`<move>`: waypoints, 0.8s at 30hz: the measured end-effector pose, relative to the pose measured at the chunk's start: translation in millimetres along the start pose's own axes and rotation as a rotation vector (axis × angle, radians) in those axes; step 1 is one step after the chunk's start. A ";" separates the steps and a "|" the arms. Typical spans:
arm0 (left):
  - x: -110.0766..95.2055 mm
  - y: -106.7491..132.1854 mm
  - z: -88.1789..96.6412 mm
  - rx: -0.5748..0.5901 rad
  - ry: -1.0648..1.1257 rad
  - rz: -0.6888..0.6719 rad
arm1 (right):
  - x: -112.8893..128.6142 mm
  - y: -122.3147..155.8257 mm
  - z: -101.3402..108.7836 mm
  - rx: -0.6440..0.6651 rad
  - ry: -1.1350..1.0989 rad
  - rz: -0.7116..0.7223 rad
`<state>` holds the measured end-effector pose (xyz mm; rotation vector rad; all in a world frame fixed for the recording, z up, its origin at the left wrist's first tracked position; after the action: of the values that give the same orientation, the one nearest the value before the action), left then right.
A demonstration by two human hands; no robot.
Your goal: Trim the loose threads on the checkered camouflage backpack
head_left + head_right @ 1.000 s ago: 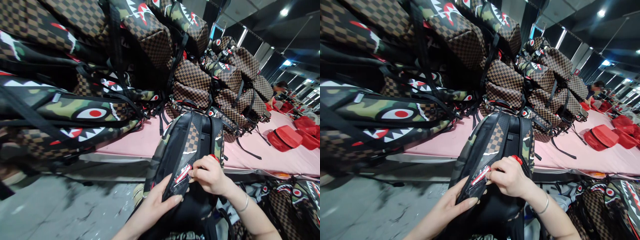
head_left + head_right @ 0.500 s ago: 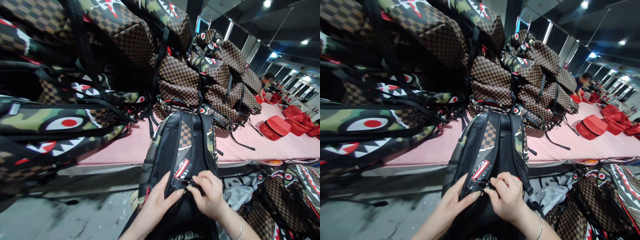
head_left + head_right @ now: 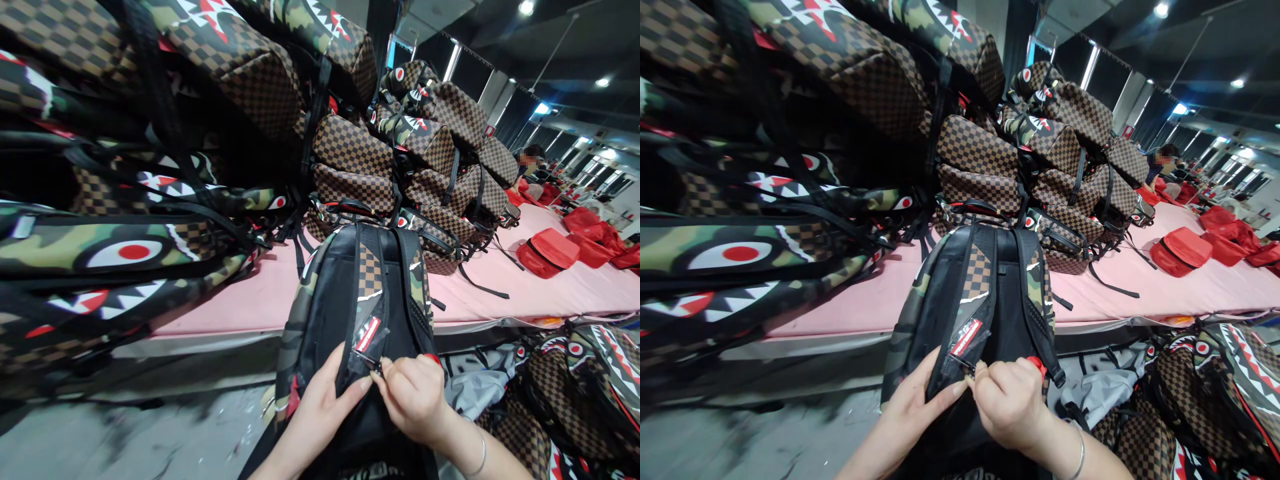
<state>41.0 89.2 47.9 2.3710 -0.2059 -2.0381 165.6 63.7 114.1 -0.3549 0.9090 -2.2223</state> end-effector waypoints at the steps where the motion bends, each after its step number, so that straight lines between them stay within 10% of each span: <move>1: 1.8 0.2 -0.2 -0.003 0.002 0.003 | 0.8 -1.1 0.6 0.002 0.003 0.002; 24: 5.9 4.5 7.5 -0.043 -0.073 -0.012 | -0.5 -1.8 2.2 -0.049 -0.185 -0.158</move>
<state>34.0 84.7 41.4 2.2812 -0.1470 -2.1147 166.0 63.9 117.0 -0.6642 0.8618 -2.2671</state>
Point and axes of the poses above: each hand's wrist, its own y-axis away from the middle knuckle, its own z-axis out of the back of the hand, x = y × z, the point moved 6 cm from there along -y, towards the middle knuckle, and after that the axes turned 2 degrees about -y, right-handed, at the moved point
